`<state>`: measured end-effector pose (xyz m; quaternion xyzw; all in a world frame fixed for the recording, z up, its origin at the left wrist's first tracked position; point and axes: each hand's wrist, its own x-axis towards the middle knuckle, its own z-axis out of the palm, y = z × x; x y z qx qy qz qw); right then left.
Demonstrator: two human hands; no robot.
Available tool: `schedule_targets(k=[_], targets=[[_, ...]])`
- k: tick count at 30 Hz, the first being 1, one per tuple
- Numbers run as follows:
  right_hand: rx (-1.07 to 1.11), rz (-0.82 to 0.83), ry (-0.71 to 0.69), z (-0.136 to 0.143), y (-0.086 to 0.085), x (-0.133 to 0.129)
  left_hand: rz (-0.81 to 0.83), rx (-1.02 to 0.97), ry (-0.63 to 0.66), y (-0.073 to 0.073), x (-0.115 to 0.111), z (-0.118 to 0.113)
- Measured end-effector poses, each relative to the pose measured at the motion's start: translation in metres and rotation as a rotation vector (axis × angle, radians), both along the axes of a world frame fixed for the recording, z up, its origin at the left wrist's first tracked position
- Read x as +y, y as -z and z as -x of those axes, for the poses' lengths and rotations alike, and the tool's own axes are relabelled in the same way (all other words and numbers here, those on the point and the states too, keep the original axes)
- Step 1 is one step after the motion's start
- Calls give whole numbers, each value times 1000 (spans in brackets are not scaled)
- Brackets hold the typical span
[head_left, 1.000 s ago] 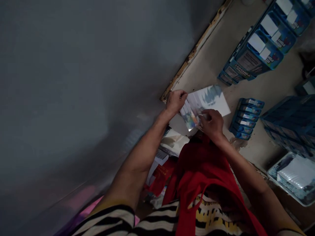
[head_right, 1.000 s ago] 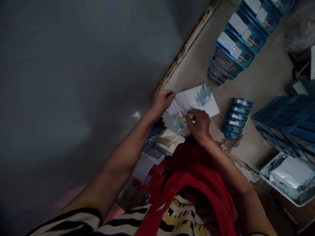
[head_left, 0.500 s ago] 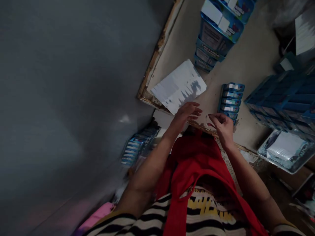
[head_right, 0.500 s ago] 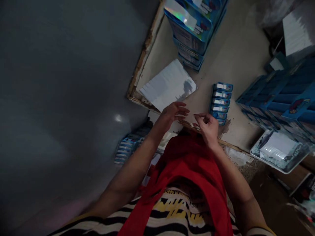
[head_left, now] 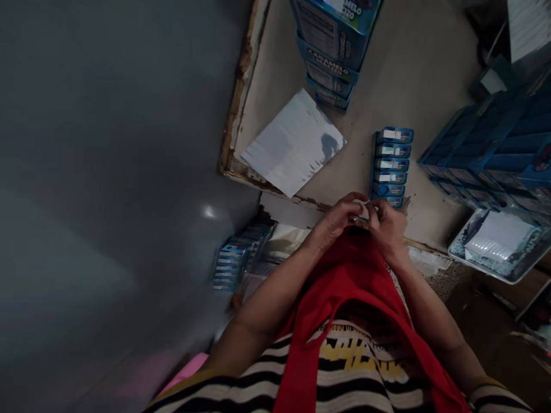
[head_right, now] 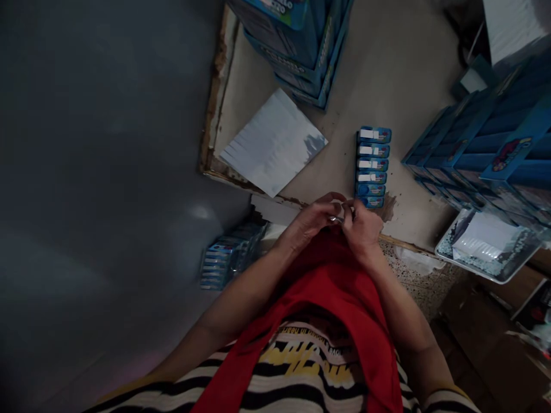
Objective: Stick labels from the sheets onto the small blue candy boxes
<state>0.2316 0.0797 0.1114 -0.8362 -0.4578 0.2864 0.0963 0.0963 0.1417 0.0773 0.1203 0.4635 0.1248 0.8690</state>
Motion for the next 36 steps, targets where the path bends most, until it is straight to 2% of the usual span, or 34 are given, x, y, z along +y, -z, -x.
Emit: schedule_targets(k=[2, 5, 8, 10, 13, 17, 23, 26, 29, 33, 36], targets=[[-62, 56, -26, -8, -6, -3, -67, 59, 81, 8, 2, 2], [-2, 90, 76, -30, -14, -3, -133, 121, 188, 21, 11, 12], [167, 98, 206, -51, -16, -2, -184, 101, 149, 27, 13, 20], [239, 99, 231, -60, -16, -1, -222, 138, 89, 27, 9, 18], [263, 90, 222, -64, -19, 0, -264, 220, 74, 27, 0, 7], [329, 81, 197, -60, -26, 2, -309, 211, 105, 27, -4, -6], [378, 95, 156, -56, -32, 5, -321, 174, 162, 33, -4, -8], [363, 95, 169, -58, -28, 3, -331, 200, 110, 32, -8, -7], [212, 69, 197, -63, -19, 4, -371, 255, 80, 27, -11, -9], [-8, 112, 142, -70, -4, 15, -509, 426, 131, 21, -5, -19], [-94, 135, 125, -73, 6, 28, -582, 539, 182, 23, 7, -28]])
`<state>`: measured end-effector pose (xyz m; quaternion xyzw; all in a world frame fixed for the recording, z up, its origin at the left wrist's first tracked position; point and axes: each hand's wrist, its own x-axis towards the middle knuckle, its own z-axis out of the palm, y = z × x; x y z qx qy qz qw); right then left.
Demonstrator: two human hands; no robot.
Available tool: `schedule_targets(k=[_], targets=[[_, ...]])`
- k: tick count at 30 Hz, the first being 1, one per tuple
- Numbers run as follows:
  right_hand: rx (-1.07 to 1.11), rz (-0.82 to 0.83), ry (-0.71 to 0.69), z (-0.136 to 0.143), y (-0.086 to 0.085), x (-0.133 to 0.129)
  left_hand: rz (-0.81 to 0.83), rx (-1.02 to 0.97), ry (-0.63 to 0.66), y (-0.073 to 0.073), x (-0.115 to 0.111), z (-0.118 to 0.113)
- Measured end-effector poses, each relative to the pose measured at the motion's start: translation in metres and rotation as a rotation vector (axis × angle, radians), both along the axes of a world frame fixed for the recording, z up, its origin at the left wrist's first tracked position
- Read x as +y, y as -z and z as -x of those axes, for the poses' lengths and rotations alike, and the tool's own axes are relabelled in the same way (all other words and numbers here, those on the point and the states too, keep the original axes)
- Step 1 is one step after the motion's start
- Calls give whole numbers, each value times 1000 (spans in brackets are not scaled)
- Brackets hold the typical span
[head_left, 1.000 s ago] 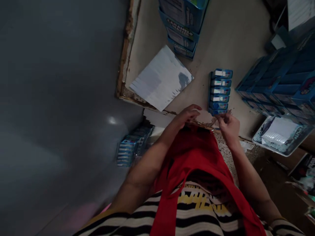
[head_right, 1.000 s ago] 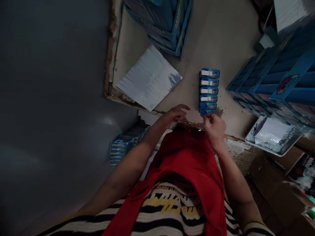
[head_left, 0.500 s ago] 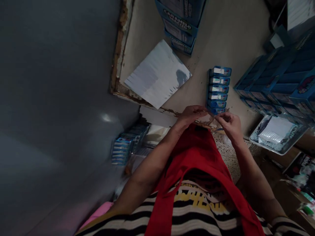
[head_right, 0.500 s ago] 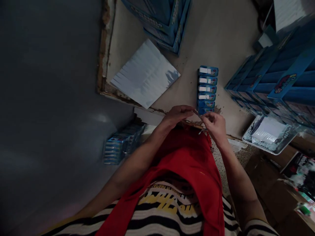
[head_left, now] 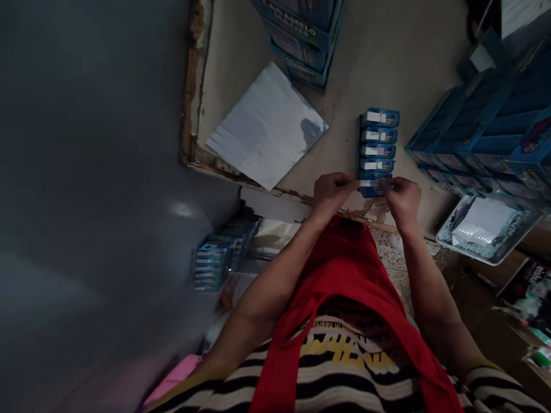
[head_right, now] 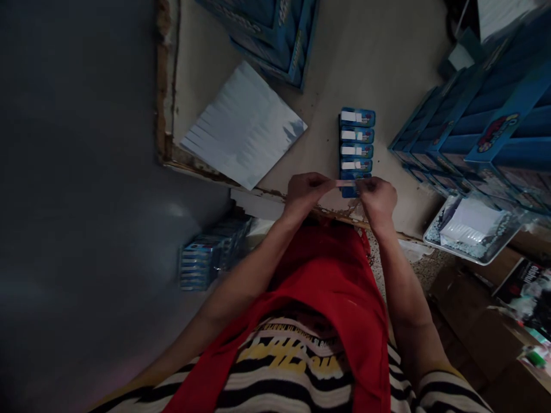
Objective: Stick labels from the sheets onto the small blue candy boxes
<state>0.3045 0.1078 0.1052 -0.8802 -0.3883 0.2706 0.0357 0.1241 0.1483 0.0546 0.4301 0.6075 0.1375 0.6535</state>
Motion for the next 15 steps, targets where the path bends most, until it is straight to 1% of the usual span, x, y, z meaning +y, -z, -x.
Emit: schedule_targets(k=[3, 5, 9, 15], targets=[[-45, 37, -15, 0, 5, 10, -17, 39, 11, 6, 8, -6], [-73, 66, -36, 2, 7, 13, -13, 56, 12, 11, 10, -8], [-98, 107, -62, 4, 9, 13, -4, 68, 20, 18, 8, -6], [-117, 116, -90, 5, 12, 13, -4, 56, 15, 24, 7, -7]])
